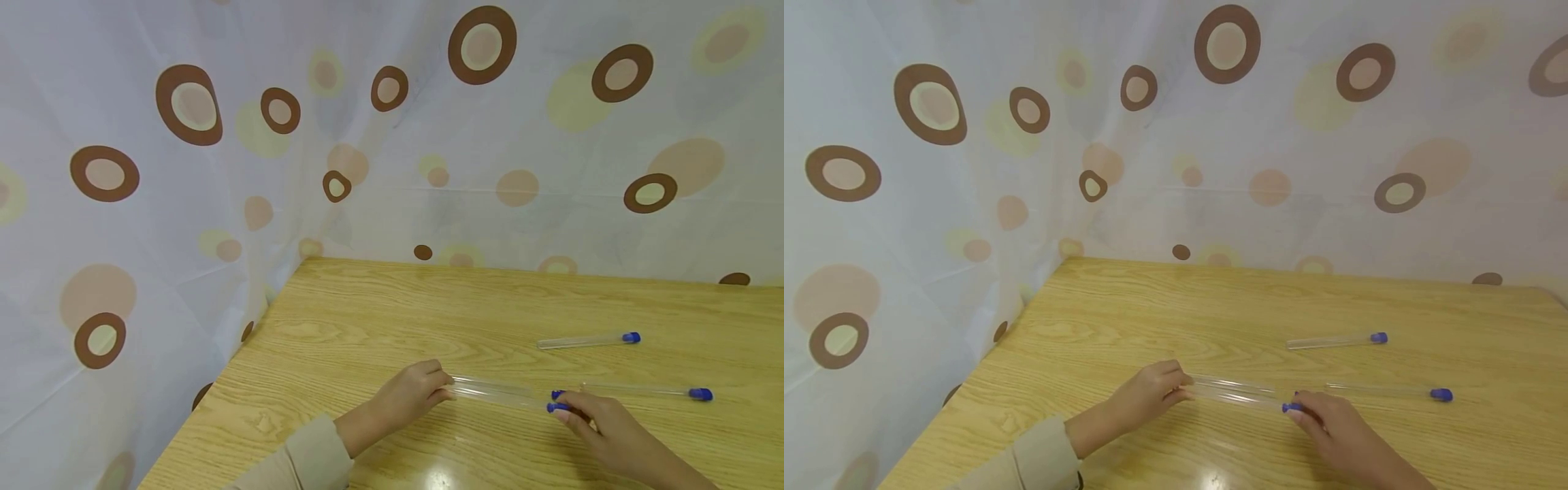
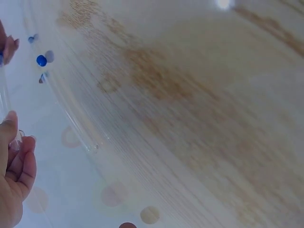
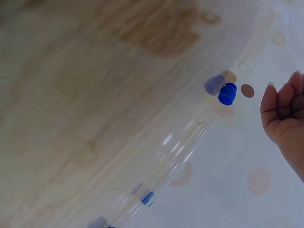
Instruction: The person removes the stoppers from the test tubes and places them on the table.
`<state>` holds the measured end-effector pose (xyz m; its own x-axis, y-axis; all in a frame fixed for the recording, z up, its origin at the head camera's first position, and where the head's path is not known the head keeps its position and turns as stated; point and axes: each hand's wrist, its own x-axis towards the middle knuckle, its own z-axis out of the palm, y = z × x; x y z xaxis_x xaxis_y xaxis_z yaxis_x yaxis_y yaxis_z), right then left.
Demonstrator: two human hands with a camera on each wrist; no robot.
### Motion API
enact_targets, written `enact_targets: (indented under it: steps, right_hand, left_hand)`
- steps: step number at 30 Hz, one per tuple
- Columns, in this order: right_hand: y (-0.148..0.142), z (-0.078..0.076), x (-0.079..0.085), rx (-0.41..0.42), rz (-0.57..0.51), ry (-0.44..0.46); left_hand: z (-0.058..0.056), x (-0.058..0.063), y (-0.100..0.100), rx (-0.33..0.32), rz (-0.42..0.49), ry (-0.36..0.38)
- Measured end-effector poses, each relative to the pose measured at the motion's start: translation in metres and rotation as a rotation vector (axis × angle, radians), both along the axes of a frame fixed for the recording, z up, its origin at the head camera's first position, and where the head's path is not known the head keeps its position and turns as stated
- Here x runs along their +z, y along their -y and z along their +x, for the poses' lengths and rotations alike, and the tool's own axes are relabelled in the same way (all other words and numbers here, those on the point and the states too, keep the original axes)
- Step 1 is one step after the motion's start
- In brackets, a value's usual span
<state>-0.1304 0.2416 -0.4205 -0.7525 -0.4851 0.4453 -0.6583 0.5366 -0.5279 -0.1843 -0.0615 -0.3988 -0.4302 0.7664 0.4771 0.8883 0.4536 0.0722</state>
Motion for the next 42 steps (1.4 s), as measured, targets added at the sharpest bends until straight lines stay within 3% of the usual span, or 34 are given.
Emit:
enact_targets:
  steps: [5, 13, 17, 19, 23, 27, 32, 37, 42]
  right_hand:
    - [-0.002, 0.0, 0.003, 0.033, -0.002, 0.177]
    - [-0.007, -0.003, 0.008, 0.229, -0.155, 0.474]
    - [-0.008, -0.004, 0.007, 0.247, -0.166, 0.499]
    - [-0.008, -0.003, 0.005, 0.231, -0.145, 0.449]
    - [-0.006, 0.0, 0.005, 0.117, -0.056, 0.253]
    - [-0.001, 0.002, 0.006, -0.027, 0.005, 0.007]
    - [0.006, 0.002, 0.006, -0.159, -0.007, -0.235]
    - [0.006, 0.0, 0.006, -0.169, -0.008, -0.35]
    - [0.005, -0.001, 0.006, -0.137, -0.019, -0.347]
  left_hand:
    - [0.0, -0.001, 0.0, -0.004, 0.004, -0.004]
    - [0.0, 0.0, 0.0, -0.014, 0.006, -0.01]
    - [0.0, 0.0, 0.0, -0.022, 0.002, -0.017]
    - [-0.001, 0.0, 0.0, -0.027, 0.005, -0.03]
    - [-0.002, 0.0, 0.0, -0.031, 0.013, -0.062]
    - [-0.003, 0.0, 0.0, -0.032, 0.024, -0.024]
    - [-0.003, 0.003, -0.001, -0.025, 0.038, 0.022]
    - [-0.002, 0.005, -0.001, -0.016, 0.035, 0.035]
    - [-0.002, 0.004, -0.001, -0.016, 0.033, 0.035]
